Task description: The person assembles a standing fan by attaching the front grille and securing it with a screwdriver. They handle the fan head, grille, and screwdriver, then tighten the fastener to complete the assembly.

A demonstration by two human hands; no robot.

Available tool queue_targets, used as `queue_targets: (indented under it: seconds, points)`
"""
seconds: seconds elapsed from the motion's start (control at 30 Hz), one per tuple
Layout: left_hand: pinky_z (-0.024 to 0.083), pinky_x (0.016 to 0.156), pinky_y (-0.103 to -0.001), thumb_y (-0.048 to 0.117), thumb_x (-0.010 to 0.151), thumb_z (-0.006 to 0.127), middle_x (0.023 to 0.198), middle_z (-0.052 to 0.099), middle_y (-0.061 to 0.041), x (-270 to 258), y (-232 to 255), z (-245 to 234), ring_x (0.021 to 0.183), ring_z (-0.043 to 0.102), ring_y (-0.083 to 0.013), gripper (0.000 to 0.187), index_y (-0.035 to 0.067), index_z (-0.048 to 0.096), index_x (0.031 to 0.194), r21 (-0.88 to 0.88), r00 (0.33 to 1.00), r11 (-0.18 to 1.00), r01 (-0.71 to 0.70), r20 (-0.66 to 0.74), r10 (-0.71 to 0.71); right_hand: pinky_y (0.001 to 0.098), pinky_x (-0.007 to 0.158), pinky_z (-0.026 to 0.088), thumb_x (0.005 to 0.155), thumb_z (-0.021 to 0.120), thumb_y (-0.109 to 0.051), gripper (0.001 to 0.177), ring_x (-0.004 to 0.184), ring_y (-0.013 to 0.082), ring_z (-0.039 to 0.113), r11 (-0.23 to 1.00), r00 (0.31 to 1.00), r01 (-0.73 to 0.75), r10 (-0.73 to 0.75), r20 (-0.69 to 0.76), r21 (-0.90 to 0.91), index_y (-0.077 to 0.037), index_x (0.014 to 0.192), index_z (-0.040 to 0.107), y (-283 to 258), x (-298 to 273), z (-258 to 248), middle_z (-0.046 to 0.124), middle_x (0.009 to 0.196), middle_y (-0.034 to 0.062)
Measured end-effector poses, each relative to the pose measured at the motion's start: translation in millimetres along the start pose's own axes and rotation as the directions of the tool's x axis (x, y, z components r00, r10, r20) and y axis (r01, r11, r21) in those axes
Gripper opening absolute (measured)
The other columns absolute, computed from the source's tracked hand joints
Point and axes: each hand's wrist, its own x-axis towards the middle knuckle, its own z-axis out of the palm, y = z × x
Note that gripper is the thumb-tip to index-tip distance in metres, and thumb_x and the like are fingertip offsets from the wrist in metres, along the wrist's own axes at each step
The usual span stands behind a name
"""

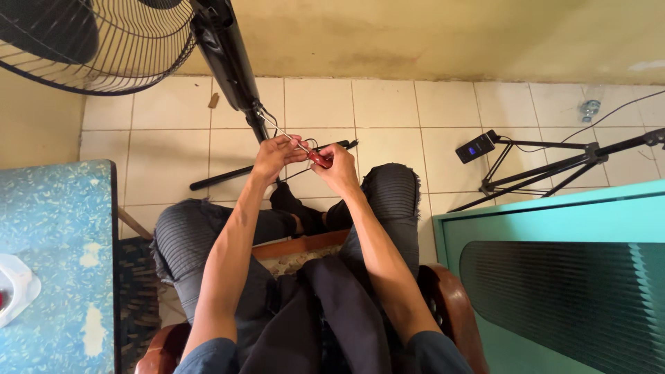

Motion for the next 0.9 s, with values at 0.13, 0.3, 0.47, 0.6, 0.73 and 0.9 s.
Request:
queue_targets:
  seconds: [0.13,0.3,0.47,0.6,0.73,0.9]
  points:
    - [0.064,0.086,-0.035,0.022,0.102,0.065,0.109,0.075,-0.016,-3,-1,2,0.091,0.075,-0.0226,0.029,-0.006,0.066,0.111,0.010,0.997,1.000,0.003,-0.075,-0.002,0.0298,0.069,0.056,0.087,0.085,-0.026,0.032,0.074,0.0170,0.072,0.997,0.995,-0.063,0.060,0.076,0.047,-0.001,0.104,0.075,6,-4,-2,0.076,0.085,0.0129]
    - [0.064,0.085,-0.035,0.022,0.100,0.066,0.105,0.075,-0.015,-6,-2,4,0.090,0.075,-0.0220,0.028,-0.004,0.068,0.108,0.010,0.995,1.000,-0.018,-0.101,0.019,0.0281,0.065,0.055,0.083,0.088,-0.029,0.040,0.072,0.0140,0.070,0.998,0.996,0.067,-0.067,0.063,0.003,0.000,0.104,0.071,16,-2,3,0.075,0.084,0.0085]
    - [0.064,0.086,-0.036,0.023,0.099,0.068,0.104,0.076,-0.016,-5,-2,-1,0.091,0.076,-0.0228,0.029,-0.005,0.068,0.108,0.015,0.996,0.999,-0.035,-0.088,0.036,0.0268,0.061,0.054,0.087,0.082,-0.026,0.032,0.067,0.0102,0.070,0.975,0.989,-0.078,0.049,0.141,0.210,0.001,0.101,0.071,21,1,6,0.073,0.079,0.0060]
    - [0.064,0.087,-0.035,0.023,0.100,0.068,0.105,0.075,-0.016,-4,0,-8,0.093,0.076,-0.0233,0.030,-0.006,0.068,0.109,-0.001,0.996,0.997,-0.077,-0.045,0.076,0.0246,0.054,0.049,0.092,0.077,-0.023,0.026,0.065,0.0076,0.067,0.930,0.952,-0.249,0.182,0.247,0.272,0.000,0.104,0.073,14,4,6,0.071,0.077,0.0044]
    - [0.064,0.087,-0.035,0.023,0.100,0.067,0.106,0.076,-0.017,1,2,-13,0.093,0.077,-0.0237,0.032,-0.007,0.067,0.112,-0.049,0.997,0.997,-0.064,-0.040,0.062,0.0234,0.053,0.048,0.087,0.081,-0.016,0.025,0.062,0.0078,0.060,0.913,0.989,-0.074,0.015,0.146,0.402,0.003,0.099,0.070,11,9,5,0.071,0.079,0.0038]
    - [0.063,0.088,-0.035,0.020,0.099,0.068,0.106,0.076,-0.018,1,6,-21,0.094,0.077,-0.0230,0.033,-0.008,0.066,0.116,-0.073,0.994,0.993,-0.088,-0.066,0.084,0.0245,0.051,0.046,0.102,0.071,-0.024,0.032,0.057,0.0114,0.063,0.855,0.961,-0.256,0.173,0.218,0.450,0.004,0.088,0.071,15,15,9,0.063,0.067,0.0053]
